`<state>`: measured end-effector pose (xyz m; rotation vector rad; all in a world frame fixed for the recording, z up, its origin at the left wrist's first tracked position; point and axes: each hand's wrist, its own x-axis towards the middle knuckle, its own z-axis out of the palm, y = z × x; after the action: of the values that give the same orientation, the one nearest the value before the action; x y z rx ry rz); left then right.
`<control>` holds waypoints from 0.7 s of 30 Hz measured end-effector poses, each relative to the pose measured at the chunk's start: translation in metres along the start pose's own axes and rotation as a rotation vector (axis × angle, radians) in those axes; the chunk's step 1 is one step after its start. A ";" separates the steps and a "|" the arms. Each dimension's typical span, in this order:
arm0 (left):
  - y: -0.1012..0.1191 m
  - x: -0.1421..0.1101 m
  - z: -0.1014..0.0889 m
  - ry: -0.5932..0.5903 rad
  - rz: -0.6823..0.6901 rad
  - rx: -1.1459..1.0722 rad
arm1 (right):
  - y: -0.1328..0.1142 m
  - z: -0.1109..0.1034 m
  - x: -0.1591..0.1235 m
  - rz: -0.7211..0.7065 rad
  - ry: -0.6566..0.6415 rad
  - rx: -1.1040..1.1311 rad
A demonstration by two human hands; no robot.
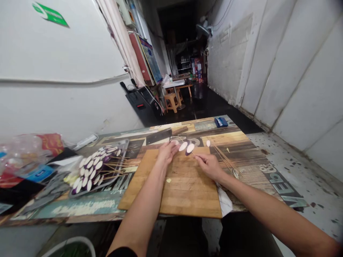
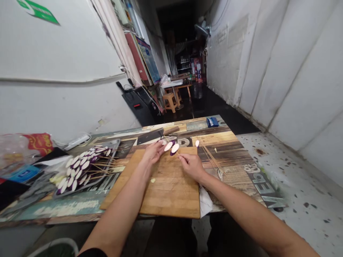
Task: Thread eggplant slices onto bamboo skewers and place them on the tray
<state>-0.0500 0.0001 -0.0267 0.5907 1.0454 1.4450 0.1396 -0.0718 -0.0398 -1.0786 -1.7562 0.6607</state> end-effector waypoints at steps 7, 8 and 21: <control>0.001 -0.001 0.000 0.005 -0.045 0.008 | 0.003 0.005 -0.006 0.002 -0.130 -0.071; 0.001 -0.001 0.000 0.028 -0.022 0.009 | 0.003 0.005 -0.007 0.009 -0.141 -0.090; 0.005 0.002 0.004 0.101 -0.158 -0.124 | 0.000 0.004 -0.005 0.007 -0.177 -0.132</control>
<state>-0.0498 0.0033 -0.0211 0.3416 1.0490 1.3999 0.1367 -0.0765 -0.0436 -1.1450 -1.9717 0.6696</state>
